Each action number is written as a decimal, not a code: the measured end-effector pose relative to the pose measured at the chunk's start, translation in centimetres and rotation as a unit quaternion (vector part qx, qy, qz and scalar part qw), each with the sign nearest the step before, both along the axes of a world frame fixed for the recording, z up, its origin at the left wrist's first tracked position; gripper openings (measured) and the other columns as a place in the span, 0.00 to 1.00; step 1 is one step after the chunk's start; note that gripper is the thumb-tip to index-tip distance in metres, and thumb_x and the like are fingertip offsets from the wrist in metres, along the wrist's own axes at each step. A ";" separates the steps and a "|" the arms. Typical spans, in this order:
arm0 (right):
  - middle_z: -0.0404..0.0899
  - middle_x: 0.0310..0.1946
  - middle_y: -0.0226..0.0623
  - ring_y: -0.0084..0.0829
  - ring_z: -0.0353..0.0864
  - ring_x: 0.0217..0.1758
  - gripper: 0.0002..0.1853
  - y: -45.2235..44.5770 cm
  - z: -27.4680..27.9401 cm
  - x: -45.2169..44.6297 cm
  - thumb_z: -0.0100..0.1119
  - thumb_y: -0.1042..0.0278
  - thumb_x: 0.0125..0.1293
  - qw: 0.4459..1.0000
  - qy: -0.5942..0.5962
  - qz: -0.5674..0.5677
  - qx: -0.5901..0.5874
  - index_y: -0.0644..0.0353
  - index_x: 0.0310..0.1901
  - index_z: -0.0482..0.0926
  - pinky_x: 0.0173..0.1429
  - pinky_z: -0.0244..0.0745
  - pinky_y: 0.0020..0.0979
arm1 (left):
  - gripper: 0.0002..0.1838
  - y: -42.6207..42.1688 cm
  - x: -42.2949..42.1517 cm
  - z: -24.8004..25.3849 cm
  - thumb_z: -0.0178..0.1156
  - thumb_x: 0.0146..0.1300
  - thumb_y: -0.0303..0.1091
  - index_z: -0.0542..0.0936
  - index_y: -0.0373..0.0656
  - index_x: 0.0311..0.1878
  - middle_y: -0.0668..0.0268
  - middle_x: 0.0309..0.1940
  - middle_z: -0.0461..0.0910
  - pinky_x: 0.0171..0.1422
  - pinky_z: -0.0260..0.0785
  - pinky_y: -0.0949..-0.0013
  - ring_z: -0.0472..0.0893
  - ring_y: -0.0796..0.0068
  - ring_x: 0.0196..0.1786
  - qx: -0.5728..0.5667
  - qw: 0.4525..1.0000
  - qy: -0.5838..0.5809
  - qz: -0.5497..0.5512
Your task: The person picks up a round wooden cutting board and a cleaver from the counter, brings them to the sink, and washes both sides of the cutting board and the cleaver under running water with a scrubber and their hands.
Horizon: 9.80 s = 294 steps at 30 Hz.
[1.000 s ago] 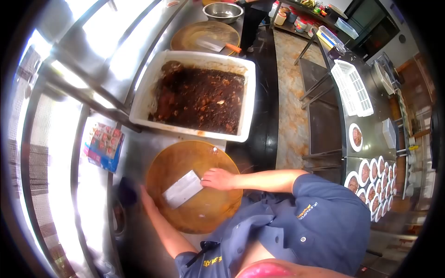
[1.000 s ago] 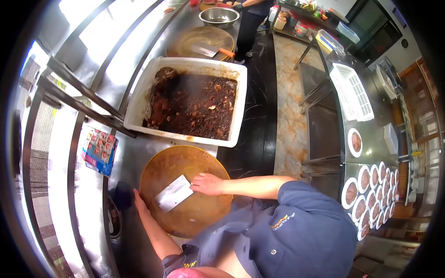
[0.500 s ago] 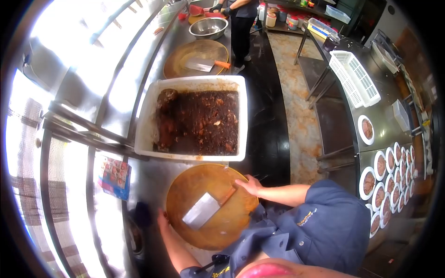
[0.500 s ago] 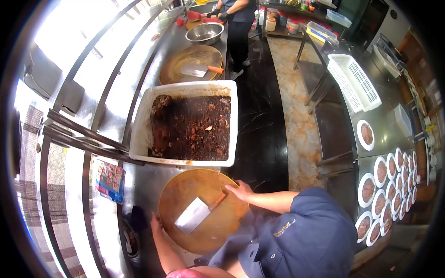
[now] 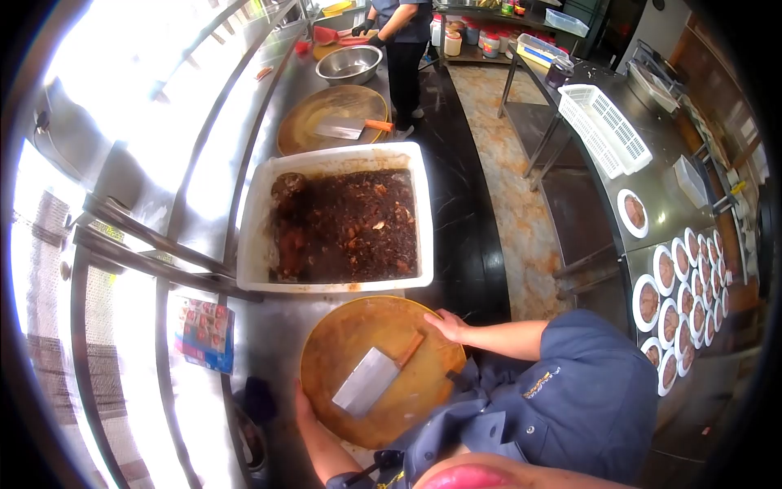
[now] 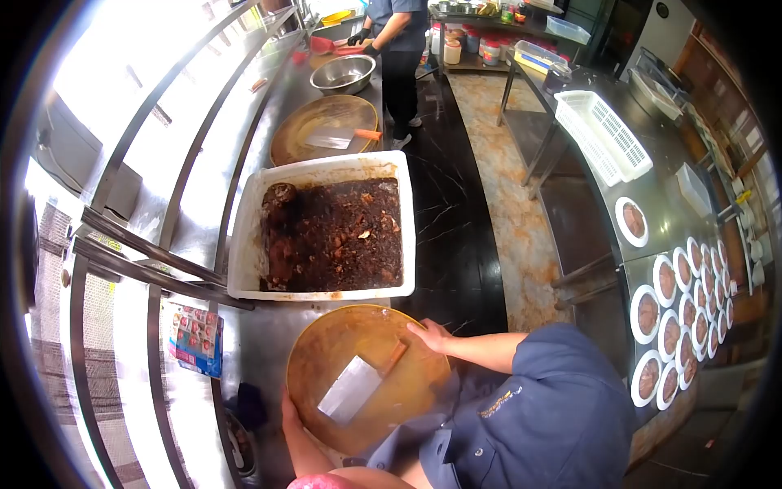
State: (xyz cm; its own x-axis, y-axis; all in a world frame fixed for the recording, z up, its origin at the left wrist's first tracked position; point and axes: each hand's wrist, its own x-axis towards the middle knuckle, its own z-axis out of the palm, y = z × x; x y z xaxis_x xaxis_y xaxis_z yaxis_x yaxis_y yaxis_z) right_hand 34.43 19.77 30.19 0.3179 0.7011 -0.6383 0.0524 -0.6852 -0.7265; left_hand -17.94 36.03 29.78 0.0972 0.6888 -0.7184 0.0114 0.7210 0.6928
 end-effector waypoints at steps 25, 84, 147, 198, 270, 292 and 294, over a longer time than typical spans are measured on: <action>0.84 0.66 0.48 0.37 0.82 0.70 0.46 -25.4 -0.4 19.0 0.61 0.25 0.74 0.932 0.311 -0.188 0.005 0.69 0.68 0.80 0.72 0.76 0.42 | 0.41 -14.6 24.3 2.2 0.41 0.83 0.68 0.78 0.43 0.77 0.59 0.71 0.82 0.79 0.69 0.58 0.81 0.59 0.70 -0.049 0.985 0.127 -0.110; 0.71 0.80 0.42 0.43 0.73 0.80 0.52 7.3 -2.6 71.8 0.49 0.19 0.76 0.784 0.382 -0.459 0.170 0.60 0.82 0.65 0.82 0.70 0.48 | 0.50 40.8 110.8 11.7 0.38 0.80 0.75 0.74 0.36 0.79 0.46 0.81 0.71 0.87 0.58 0.52 0.68 0.48 0.84 0.136 0.788 0.281 -0.531; 0.72 0.79 0.46 0.49 0.75 0.78 0.48 100.6 2.3 161.2 0.42 0.21 0.80 0.873 0.302 -0.374 0.086 0.57 0.84 0.64 0.80 0.73 0.53 | 0.47 127.5 187.0 8.9 0.39 0.80 0.72 0.73 0.39 0.80 0.52 0.83 0.68 0.87 0.54 0.51 0.66 0.53 0.85 0.092 0.877 0.226 -0.415; 0.70 0.76 0.61 0.58 0.69 0.80 0.60 189.6 3.9 154.2 0.86 0.42 0.53 0.794 -0.343 0.418 0.279 0.67 0.79 0.63 0.83 0.65 0.51 | 0.31 150.5 159.6 5.5 0.40 0.86 0.57 0.77 0.51 0.78 0.62 0.70 0.83 0.80 0.66 0.57 0.79 0.66 0.70 -0.067 0.977 0.111 0.170; 0.82 0.68 0.58 0.49 0.83 0.72 0.57 180.2 19.8 135.0 0.86 0.49 0.50 0.788 -0.137 0.563 0.209 0.74 0.76 0.69 0.76 0.77 0.42 | 0.26 146.9 171.8 7.0 0.55 0.84 0.55 0.77 0.46 0.72 0.65 0.67 0.82 0.81 0.65 0.55 0.76 0.71 0.74 0.196 0.868 -0.131 0.437; 0.77 0.73 0.50 0.37 0.79 0.75 0.37 185.0 15.4 114.0 0.72 0.64 0.74 0.814 0.055 0.529 0.233 0.69 0.78 0.67 0.78 0.73 0.36 | 0.19 153.3 156.7 1.0 0.64 0.78 0.38 0.77 0.39 0.65 0.60 0.50 0.87 0.54 0.85 0.59 0.89 0.66 0.49 0.123 0.813 -0.191 0.536; 0.80 0.70 0.44 0.34 0.81 0.71 0.31 183.6 13.7 117.1 0.71 0.67 0.76 0.804 0.079 0.538 0.238 0.65 0.76 0.71 0.75 0.76 0.35 | 0.18 155.7 155.6 -2.9 0.63 0.79 0.40 0.78 0.40 0.63 0.61 0.48 0.87 0.53 0.85 0.58 0.89 0.66 0.47 0.125 0.809 -0.202 0.537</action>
State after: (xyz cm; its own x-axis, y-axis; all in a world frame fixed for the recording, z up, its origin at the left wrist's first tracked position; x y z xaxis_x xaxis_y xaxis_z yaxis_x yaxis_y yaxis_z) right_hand 151.53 203.36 43.91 -0.6963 0.6926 -0.1881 0.3100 0.0539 -0.9492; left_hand 137.67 191.69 26.87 -0.4619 0.6505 -0.6029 -0.7935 0.0005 0.6085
